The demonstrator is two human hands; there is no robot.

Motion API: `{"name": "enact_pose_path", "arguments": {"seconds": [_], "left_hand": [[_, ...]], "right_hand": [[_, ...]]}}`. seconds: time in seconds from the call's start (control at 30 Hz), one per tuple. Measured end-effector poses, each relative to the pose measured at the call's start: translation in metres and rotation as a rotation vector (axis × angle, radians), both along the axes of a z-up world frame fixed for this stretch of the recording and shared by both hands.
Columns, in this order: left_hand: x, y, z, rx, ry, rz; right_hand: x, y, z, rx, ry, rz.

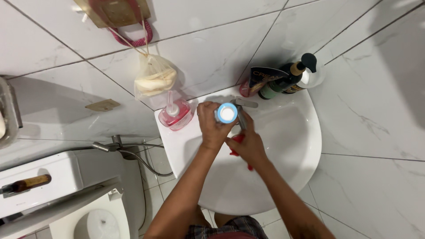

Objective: The person cleans a bathroom by first placing a trash bag into a bin and closing the lid. They then wipe the sink and faucet with a cloth, apply cleaning liquid to the toilet bowl, and scrub the bowl with a toilet brush.

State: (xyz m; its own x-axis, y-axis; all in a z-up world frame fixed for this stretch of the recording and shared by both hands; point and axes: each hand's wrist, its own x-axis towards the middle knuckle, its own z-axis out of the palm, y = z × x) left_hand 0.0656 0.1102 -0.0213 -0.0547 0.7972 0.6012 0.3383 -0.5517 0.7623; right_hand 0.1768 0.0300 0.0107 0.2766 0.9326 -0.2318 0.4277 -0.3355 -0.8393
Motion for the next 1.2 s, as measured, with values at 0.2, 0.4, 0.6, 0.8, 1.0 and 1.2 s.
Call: {"name": "enact_pose_path", "arguments": {"seconds": [0.2, 0.4, 0.6, 0.8, 1.0, 1.2], "left_hand": [[-0.01, -0.008, 0.015, -0.081, 0.037, -0.116], [-0.041, -0.014, 0.046, -0.303, 0.306, -0.197], [-0.046, -0.007, 0.075, -0.253, 0.688, -0.033], [-0.045, 0.021, 0.076, -0.059, 1.091, 0.176], [-0.044, 0.027, 0.066, -0.052, 1.132, 0.235], [-0.041, 0.007, 0.095, 0.02, 0.943, 0.2]], "right_hand": [[-0.001, 0.044, -0.044, 0.272, -0.169, 0.137], [-0.008, 0.049, -0.053, 0.204, -0.193, 0.04], [-0.002, 0.07, -0.044, 0.262, -0.152, 0.114], [0.015, 0.098, -0.033, -0.163, -0.099, 0.252], [0.001, 0.089, -0.017, -0.015, -0.138, 0.167], [0.037, 0.017, -0.008, 0.154, 0.01, -0.113]]}}
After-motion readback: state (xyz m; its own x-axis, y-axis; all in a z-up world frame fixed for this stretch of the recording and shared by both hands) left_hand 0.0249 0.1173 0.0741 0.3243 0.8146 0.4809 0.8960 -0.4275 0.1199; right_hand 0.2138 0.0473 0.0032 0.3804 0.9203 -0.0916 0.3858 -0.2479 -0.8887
